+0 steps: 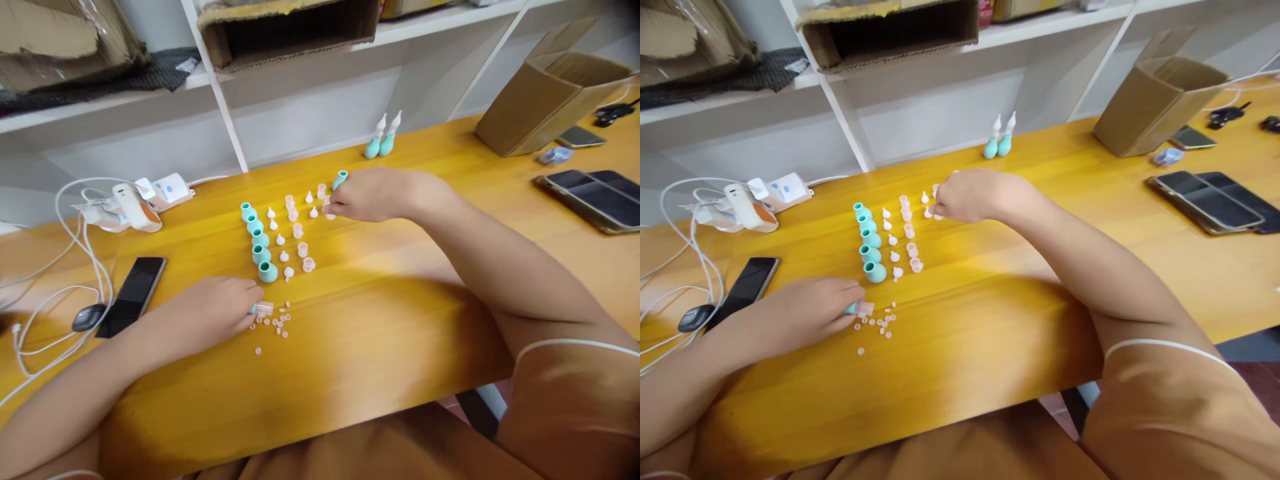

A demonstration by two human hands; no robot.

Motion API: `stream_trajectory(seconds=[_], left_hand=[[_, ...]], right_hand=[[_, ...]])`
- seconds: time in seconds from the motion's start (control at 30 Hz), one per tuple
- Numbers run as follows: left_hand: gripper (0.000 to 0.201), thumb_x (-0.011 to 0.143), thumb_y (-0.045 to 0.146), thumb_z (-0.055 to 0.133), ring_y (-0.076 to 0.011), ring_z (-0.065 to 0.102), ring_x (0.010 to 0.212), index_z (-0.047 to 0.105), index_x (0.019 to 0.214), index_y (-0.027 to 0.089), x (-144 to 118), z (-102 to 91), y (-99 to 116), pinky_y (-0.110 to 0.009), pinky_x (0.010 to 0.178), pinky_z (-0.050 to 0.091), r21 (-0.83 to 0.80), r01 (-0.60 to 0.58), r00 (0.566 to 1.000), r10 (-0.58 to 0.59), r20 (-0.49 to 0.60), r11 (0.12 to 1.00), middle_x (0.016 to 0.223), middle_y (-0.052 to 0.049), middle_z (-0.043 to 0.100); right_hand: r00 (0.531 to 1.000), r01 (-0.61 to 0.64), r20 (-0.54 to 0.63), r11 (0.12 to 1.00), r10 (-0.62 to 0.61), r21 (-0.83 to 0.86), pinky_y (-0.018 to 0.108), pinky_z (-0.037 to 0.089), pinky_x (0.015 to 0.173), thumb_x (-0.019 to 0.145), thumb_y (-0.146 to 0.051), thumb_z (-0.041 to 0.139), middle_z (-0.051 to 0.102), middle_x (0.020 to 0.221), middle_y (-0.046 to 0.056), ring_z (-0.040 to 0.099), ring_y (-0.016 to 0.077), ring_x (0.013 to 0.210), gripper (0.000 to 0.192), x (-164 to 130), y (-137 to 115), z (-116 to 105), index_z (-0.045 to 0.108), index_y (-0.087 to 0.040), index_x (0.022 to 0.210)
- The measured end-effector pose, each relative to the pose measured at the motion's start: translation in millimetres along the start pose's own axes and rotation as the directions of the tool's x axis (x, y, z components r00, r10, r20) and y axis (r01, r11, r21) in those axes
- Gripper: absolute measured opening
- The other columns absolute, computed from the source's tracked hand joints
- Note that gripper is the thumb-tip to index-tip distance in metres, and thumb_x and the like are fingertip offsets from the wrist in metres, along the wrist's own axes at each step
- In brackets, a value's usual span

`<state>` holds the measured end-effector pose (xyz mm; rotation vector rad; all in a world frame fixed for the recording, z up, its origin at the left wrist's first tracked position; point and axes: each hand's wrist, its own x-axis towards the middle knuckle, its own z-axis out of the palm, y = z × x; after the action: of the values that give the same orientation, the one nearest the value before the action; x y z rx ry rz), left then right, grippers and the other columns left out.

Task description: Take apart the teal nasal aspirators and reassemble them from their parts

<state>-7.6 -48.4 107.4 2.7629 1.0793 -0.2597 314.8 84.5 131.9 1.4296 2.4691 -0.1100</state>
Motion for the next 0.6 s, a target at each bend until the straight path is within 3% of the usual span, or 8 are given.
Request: stream_trajectory(seconds=[0.1, 0.27, 0.47, 0.6], left_hand=[[0.029, 0.111, 0.021, 0.049, -0.0122, 0.064, 0.068, 0.064, 0.086, 0.020, 4, 3.5, -1, -0.022, 0.065, 0.049, 0.027, 0.004, 1.000, -0.004, 0.004, 1.000, 0.080, 0.004, 0.066], [0.028, 0.111, 0.022, 0.050, -0.0132, 0.066, 0.067, 0.064, 0.086, 0.020, 5, 7.3, -4, -0.023, 0.063, 0.051, 0.047, -0.016, 1.000, 0.015, 0.023, 0.999, 0.080, 0.003, 0.067], [0.033, 0.111, 0.021, 0.046, -0.0115, 0.062, 0.064, 0.063, 0.082, 0.020, 5, 5.5, -3, -0.022, 0.064, 0.051, -0.027, 0.001, 1.000, -0.001, -0.012, 1.000, 0.077, 0.004, 0.063], [0.033, 0.112, 0.026, 0.048, -0.0123, 0.061, 0.065, 0.061, 0.082, 0.021, 1, 4.1, -3, -0.023, 0.067, 0.052, -0.078, 0.022, 0.999, -0.024, -0.032, 0.997, 0.076, 0.004, 0.060]], right_hand=[[0.998, -0.036, 0.043, 0.998, 0.038, -0.054, 0.036, 0.039, 0.080, 0.119, -0.042, 0.041, 0.077, 0.114, 0.023, 0.071, 0.0280, 0.096, 0.051, 12, -1, 8, 0.078, -0.008, 0.114], [0.992, -0.064, 0.107, 0.997, 0.068, -0.038, 0.038, 0.042, 0.081, 0.116, -0.029, 0.044, 0.076, 0.112, 0.028, 0.072, 0.0325, 0.101, 0.042, 20, -8, 17, 0.076, -0.002, 0.113], [0.997, 0.073, 0.004, 0.997, -0.073, 0.009, 0.043, 0.049, 0.094, 0.117, -0.035, 0.048, 0.075, 0.106, 0.026, 0.070, 0.0339, 0.108, 0.046, 32, -13, 32, 0.080, -0.006, 0.103], [0.999, 0.038, -0.005, 0.999, -0.038, -0.020, 0.048, 0.053, 0.094, 0.117, -0.041, 0.044, 0.075, 0.109, 0.025, 0.071, 0.0363, 0.108, 0.052, 38, -22, 38, 0.082, -0.006, 0.111]])
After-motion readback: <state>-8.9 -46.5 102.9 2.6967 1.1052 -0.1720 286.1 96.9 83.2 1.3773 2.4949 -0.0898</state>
